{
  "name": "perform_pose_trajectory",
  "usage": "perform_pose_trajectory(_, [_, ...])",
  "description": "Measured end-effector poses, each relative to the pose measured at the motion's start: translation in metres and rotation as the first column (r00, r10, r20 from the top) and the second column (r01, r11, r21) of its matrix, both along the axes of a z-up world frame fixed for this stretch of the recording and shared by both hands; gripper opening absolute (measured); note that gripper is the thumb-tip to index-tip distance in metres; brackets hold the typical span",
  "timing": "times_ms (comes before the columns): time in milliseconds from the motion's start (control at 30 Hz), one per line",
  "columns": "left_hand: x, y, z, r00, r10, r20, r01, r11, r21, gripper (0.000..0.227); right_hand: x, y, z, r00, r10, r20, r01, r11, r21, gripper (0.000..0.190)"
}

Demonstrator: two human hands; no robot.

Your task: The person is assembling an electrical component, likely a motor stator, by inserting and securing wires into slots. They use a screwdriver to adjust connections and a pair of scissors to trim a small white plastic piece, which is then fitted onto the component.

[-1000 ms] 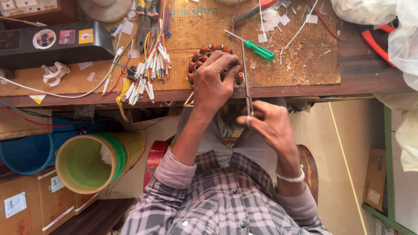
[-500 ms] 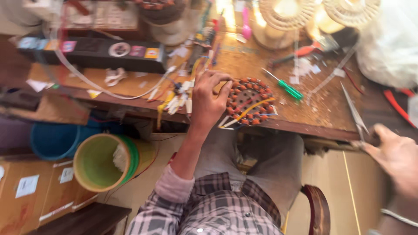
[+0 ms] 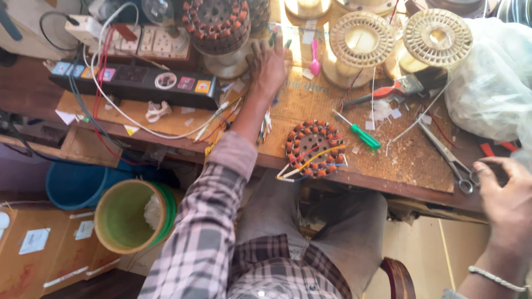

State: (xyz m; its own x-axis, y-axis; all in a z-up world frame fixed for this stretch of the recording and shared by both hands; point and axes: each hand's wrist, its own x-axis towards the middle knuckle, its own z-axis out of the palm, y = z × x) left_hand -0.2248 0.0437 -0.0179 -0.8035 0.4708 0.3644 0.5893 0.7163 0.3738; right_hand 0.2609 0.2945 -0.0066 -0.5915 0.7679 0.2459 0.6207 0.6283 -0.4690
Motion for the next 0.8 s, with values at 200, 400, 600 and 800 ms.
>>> perform_pose_trajectory(200, [0.004, -0.034, 0.000, 0.986, -0.143, 0.088, 0.150, 0.986, -0.078, 0.035, -0.028, -0.008, -0.033, 0.990, 0.025, -0.140, -0.020, 0.999, 0.034, 0.014])
perform_pose_trajectory(400, [0.035, -0.061, 0.028, 0.954, -0.298, 0.010, 0.297, 0.952, 0.072, 0.062, -0.012, 0.011, -0.084, 0.980, 0.044, -0.196, -0.014, 0.988, 0.152, 0.019])
perform_pose_trajectory(600, [0.058, -0.080, 0.027, 0.972, -0.235, 0.006, 0.235, 0.970, -0.064, 0.087, -0.013, 0.023, -0.131, 0.971, 0.004, -0.238, 0.020, 0.995, 0.098, 0.020])
perform_pose_trajectory(800, [0.054, -0.093, 0.015, 0.941, -0.323, 0.095, 0.329, 0.943, -0.046, 0.064, -0.011, 0.028, -0.168, 0.977, -0.073, -0.199, 0.080, 0.997, 0.025, 0.021])
